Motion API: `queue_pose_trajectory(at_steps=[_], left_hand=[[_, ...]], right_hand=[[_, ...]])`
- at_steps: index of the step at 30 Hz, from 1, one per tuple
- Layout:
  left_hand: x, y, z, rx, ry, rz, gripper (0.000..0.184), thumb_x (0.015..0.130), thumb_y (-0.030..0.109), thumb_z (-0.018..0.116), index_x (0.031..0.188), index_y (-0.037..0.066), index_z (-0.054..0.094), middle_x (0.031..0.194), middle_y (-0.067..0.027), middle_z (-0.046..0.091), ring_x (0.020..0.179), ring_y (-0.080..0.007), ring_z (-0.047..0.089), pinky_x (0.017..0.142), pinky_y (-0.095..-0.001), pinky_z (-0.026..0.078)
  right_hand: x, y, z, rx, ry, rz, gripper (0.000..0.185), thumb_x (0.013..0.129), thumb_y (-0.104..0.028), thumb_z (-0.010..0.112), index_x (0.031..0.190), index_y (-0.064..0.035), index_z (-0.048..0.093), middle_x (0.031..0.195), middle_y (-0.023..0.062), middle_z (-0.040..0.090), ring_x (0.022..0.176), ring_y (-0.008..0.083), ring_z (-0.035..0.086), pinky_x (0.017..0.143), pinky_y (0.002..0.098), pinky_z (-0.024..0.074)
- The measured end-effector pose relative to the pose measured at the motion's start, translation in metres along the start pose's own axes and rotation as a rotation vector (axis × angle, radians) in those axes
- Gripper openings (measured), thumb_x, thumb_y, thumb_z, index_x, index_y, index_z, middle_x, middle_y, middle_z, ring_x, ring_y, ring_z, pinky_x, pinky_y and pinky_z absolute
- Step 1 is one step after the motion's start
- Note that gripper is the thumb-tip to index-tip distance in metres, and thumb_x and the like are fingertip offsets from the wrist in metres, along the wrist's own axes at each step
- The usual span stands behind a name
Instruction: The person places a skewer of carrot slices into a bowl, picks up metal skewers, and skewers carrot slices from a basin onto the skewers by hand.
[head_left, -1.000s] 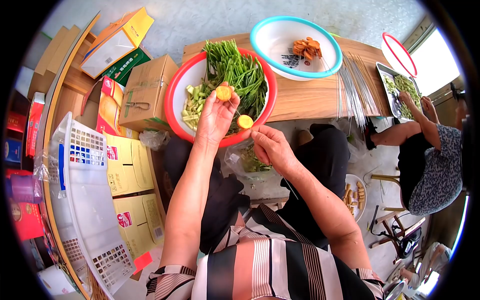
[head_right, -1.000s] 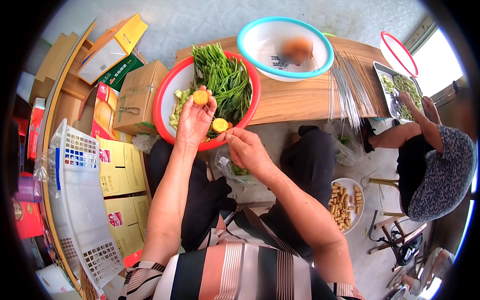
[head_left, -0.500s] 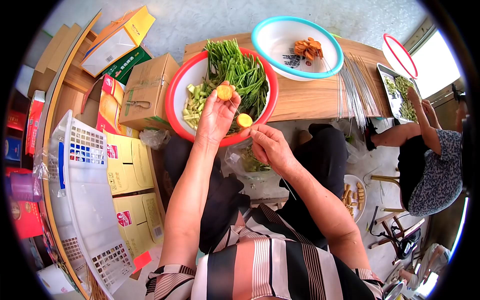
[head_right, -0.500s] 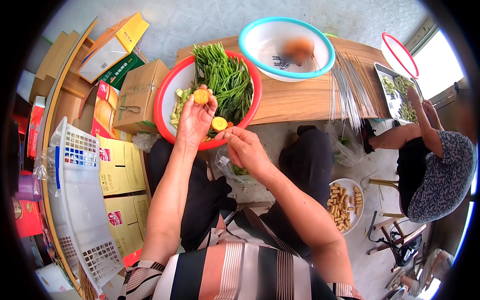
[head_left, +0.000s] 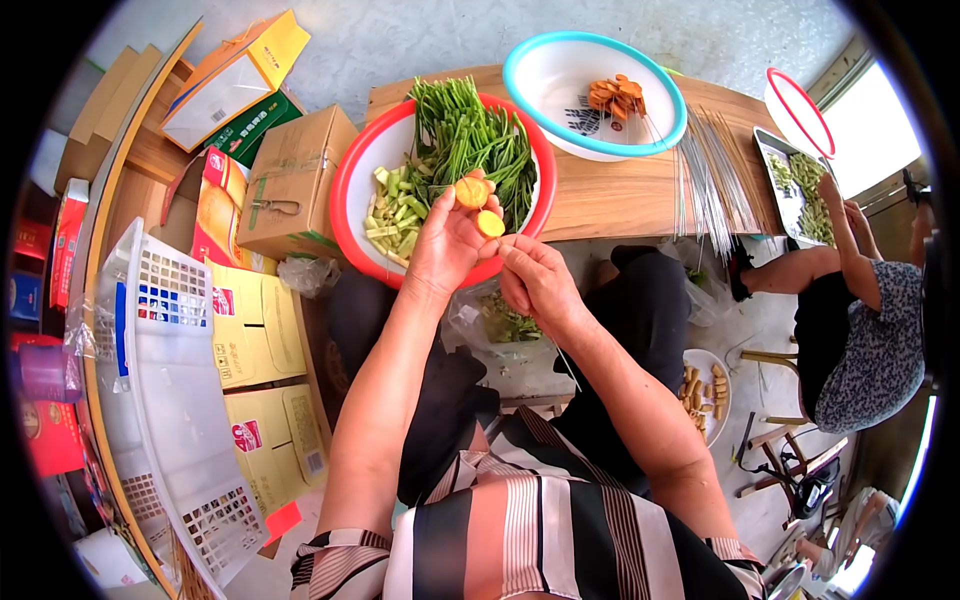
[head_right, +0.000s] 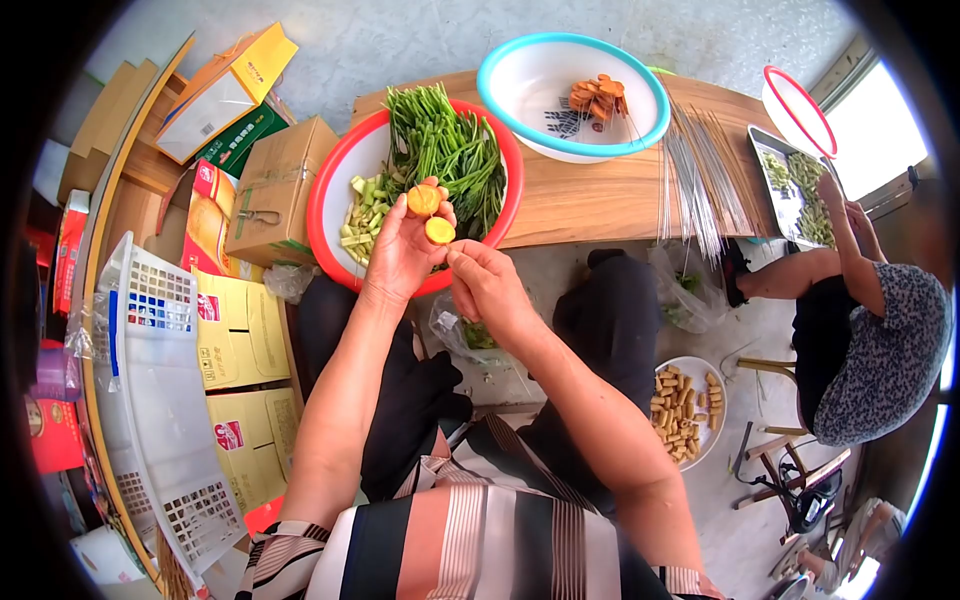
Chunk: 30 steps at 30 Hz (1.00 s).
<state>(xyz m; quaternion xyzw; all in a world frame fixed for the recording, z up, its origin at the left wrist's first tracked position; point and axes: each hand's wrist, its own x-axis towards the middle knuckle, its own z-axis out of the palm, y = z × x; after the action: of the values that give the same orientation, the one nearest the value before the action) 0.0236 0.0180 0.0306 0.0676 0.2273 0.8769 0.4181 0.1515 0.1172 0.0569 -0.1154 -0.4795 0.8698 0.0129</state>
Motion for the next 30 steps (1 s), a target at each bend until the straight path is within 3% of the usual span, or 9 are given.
queue_pose_trajectory(at_steps=[5, 11, 19, 30], left_hand=[[0.001, -0.004, -0.004, -0.038, -0.082, 0.002, 0.045, 0.095, 0.033, 0.050, 0.129, 0.005, 0.043, 0.115, -0.0133, 0.054, 0.097, -0.0200, 0.056, 0.089, -0.0333, 0.047], [0.004, -0.004, -0.009, -0.096, -0.049, 0.034, 0.046, 0.095, 0.032, 0.051, 0.129, 0.003, 0.043, 0.117, -0.0149, 0.053, 0.097, -0.0197, 0.054, 0.092, -0.0336, 0.045], [0.007, 0.008, -0.013, -0.067, 0.041, 0.188, 0.044, 0.095, 0.030, 0.052, 0.127, 0.001, 0.045, 0.113, -0.0141, 0.054, 0.093, -0.0171, 0.054, 0.091, -0.0319, 0.045], [0.007, 0.012, -0.011, 0.008, -0.028, 0.143, 0.040, 0.094, 0.028, 0.053, 0.123, 0.002, 0.050, 0.106, -0.0108, 0.057, 0.088, -0.0162, 0.054, 0.086, -0.0312, 0.047]], right_hand=[[0.004, 0.007, 0.001, -0.079, 0.050, -0.032, 0.020, 0.098, -0.018, 0.044, 0.098, -0.0024, 0.057, 0.048, -0.0026, 0.038, 0.039, 0.0065, 0.031, 0.040, 0.0216, 0.0263], [0.006, 0.010, 0.002, -0.123, 0.074, -0.062, 0.018, 0.097, -0.016, 0.045, 0.095, -0.0021, 0.057, 0.051, -0.0026, 0.042, 0.038, 0.0055, 0.034, 0.038, 0.0220, 0.0265], [-0.001, 0.006, 0.011, -0.191, 0.004, -0.037, 0.023, 0.099, -0.017, 0.041, 0.099, -0.0020, 0.058, 0.048, -0.0035, 0.037, 0.040, 0.0059, 0.030, 0.041, 0.0214, 0.0257], [-0.005, -0.004, 0.004, 0.016, -0.033, 0.085, 0.024, 0.098, -0.017, 0.042, 0.101, 0.0000, 0.059, 0.046, -0.0034, 0.034, 0.038, 0.0060, 0.028, 0.040, 0.0213, 0.0246]])
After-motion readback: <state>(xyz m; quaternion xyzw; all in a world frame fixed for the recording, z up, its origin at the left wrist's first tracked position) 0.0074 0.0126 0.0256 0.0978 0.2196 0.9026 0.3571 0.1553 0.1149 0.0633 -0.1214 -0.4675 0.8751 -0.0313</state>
